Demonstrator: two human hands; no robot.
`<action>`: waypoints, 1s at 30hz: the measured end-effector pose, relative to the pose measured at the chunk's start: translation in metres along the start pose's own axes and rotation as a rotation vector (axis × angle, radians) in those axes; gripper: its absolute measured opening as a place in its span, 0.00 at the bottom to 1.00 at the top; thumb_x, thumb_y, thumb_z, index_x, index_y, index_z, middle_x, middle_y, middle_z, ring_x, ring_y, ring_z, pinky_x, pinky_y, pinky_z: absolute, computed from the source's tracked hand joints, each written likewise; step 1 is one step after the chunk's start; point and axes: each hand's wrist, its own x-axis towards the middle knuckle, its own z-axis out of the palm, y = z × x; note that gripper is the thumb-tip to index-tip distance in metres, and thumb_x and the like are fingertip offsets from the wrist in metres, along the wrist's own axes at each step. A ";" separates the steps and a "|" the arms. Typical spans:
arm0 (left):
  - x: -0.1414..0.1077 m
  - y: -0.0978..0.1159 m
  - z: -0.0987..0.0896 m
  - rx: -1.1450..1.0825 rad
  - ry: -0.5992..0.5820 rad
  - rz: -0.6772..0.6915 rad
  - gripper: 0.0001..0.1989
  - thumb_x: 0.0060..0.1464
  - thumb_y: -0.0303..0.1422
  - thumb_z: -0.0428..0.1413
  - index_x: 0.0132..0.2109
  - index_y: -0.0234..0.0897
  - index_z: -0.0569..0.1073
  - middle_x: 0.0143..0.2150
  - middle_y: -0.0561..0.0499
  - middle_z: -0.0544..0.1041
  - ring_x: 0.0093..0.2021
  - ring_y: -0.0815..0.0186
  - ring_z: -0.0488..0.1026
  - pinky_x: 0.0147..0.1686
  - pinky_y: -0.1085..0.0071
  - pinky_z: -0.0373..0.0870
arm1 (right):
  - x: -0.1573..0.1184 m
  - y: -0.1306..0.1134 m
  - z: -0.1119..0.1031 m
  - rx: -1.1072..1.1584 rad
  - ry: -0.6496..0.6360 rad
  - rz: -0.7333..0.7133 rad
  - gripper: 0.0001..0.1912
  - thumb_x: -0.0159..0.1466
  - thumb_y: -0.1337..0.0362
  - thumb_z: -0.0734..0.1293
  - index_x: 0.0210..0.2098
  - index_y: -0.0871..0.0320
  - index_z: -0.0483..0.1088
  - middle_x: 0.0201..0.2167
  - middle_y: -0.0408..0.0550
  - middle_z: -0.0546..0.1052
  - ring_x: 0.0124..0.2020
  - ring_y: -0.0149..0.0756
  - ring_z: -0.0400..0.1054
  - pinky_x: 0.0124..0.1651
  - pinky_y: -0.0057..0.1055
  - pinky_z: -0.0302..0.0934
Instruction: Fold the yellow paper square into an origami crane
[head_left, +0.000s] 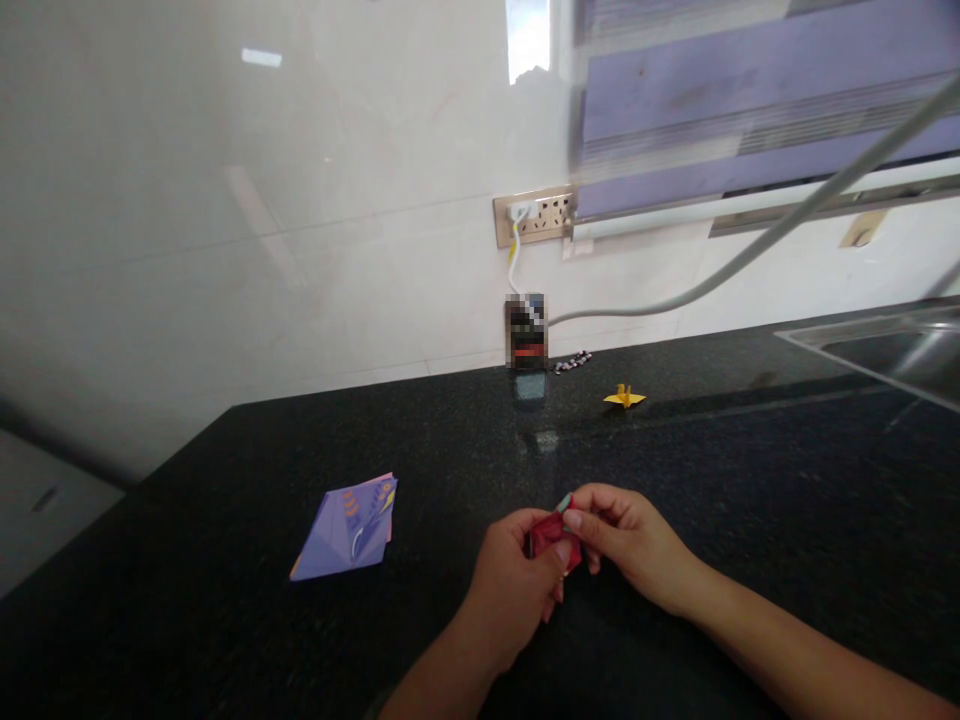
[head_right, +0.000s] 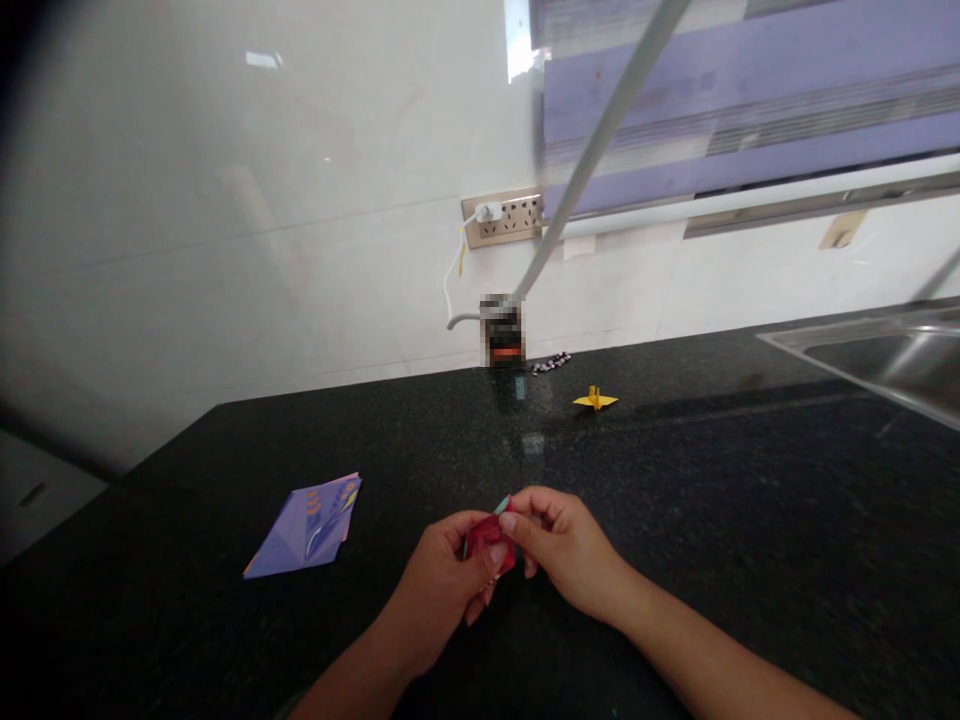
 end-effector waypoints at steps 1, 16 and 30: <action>0.000 0.000 0.000 0.001 0.000 0.004 0.12 0.47 0.36 0.52 0.36 0.31 0.68 0.15 0.59 0.62 0.12 0.76 0.55 0.11 0.79 0.51 | 0.000 0.000 0.000 0.001 0.002 -0.002 0.12 0.55 0.56 0.64 0.28 0.61 0.65 0.19 0.40 0.70 0.16 0.23 0.58 0.19 0.22 0.54; -0.001 0.003 0.000 -0.005 -0.001 -0.016 0.11 0.48 0.34 0.52 0.37 0.31 0.67 0.15 0.58 0.62 0.12 0.76 0.55 0.11 0.79 0.50 | 0.001 0.003 -0.001 0.001 0.014 -0.017 0.11 0.57 0.59 0.64 0.26 0.61 0.65 0.18 0.40 0.69 0.15 0.22 0.57 0.19 0.22 0.52; 0.001 -0.003 -0.001 0.014 -0.006 0.032 0.10 0.49 0.35 0.51 0.36 0.31 0.69 0.16 0.57 0.63 0.12 0.76 0.55 0.11 0.80 0.50 | 0.000 0.000 0.000 -0.096 0.075 -0.056 0.18 0.62 0.57 0.57 0.23 0.62 0.66 0.14 0.40 0.66 0.17 0.25 0.57 0.22 0.24 0.51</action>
